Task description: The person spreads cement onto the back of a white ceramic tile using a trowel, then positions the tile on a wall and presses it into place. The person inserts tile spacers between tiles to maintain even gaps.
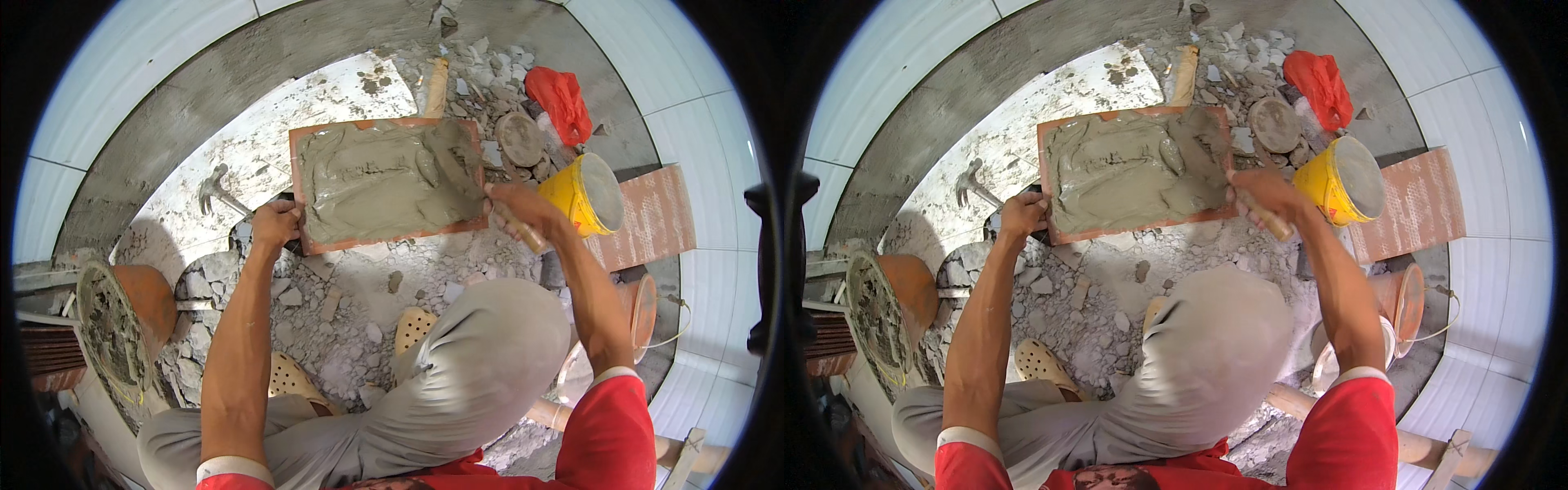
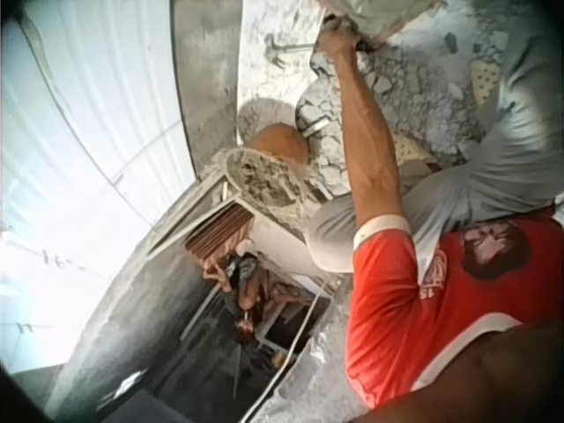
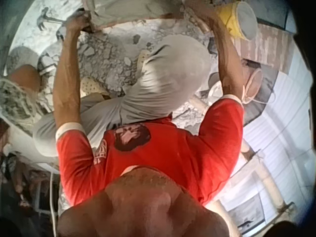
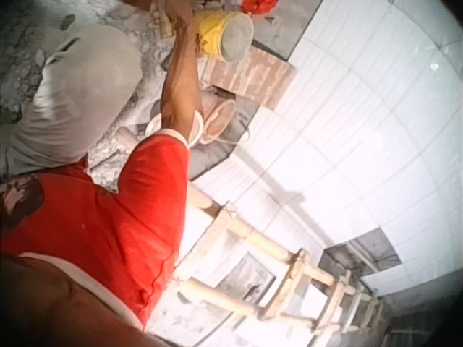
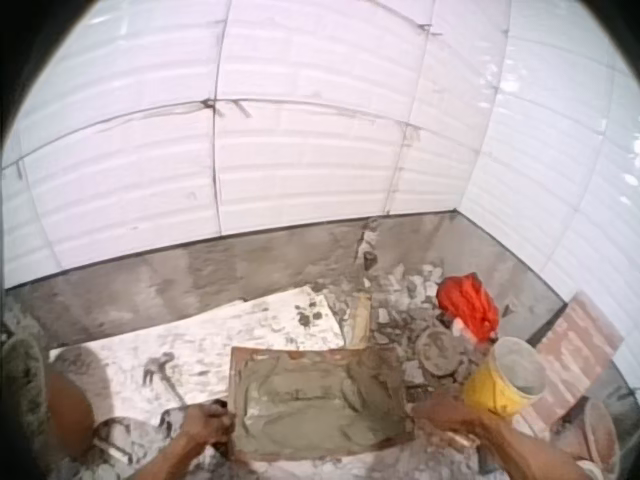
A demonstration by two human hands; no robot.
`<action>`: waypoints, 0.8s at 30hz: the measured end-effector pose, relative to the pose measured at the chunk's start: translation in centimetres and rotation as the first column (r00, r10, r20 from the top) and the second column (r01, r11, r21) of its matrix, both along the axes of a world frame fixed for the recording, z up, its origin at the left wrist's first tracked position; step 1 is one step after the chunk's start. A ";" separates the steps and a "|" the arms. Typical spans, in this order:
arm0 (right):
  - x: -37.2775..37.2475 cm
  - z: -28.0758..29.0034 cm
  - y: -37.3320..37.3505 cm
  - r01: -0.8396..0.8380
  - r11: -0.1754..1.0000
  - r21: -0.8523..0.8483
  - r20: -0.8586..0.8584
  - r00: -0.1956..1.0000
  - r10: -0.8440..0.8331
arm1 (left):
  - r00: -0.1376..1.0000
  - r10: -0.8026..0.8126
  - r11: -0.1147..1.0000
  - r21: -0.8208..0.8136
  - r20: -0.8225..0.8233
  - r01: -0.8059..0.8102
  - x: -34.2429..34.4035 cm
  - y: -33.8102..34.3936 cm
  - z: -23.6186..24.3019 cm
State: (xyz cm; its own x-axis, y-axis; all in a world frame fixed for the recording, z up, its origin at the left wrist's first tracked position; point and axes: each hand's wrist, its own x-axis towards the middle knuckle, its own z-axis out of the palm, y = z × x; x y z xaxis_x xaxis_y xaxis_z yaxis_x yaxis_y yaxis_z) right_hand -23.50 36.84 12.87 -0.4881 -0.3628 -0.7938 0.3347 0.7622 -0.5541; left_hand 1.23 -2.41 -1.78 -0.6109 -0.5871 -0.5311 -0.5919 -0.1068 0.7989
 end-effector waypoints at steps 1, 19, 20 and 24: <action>1.1 -0.3 -0.2 -0.109 0.994 -0.003 -0.053 0.993 0.109 | 1.000 0.010 1.000 0.028 -0.015 -0.010 0.0 0.0 -0.1; 6.8 -3.3 -5.7 -0.357 0.755 0.550 -0.718 0.258 0.646 | 1.000 -0.014 1.000 0.002 0.006 0.014 0.0 0.0 -0.3; 6.2 -3.1 -5.6 -0.348 0.758 0.552 -0.707 0.287 0.647 | 1.000 -0.021 1.000 0.018 0.012 0.021 0.0 0.0 -0.3; 5.7 -2.4 -5.3 -0.350 0.799 0.489 -0.651 0.464 0.601 | 0.999 -0.038 0.999 -0.002 0.030 0.038 -0.1 -0.1 -0.4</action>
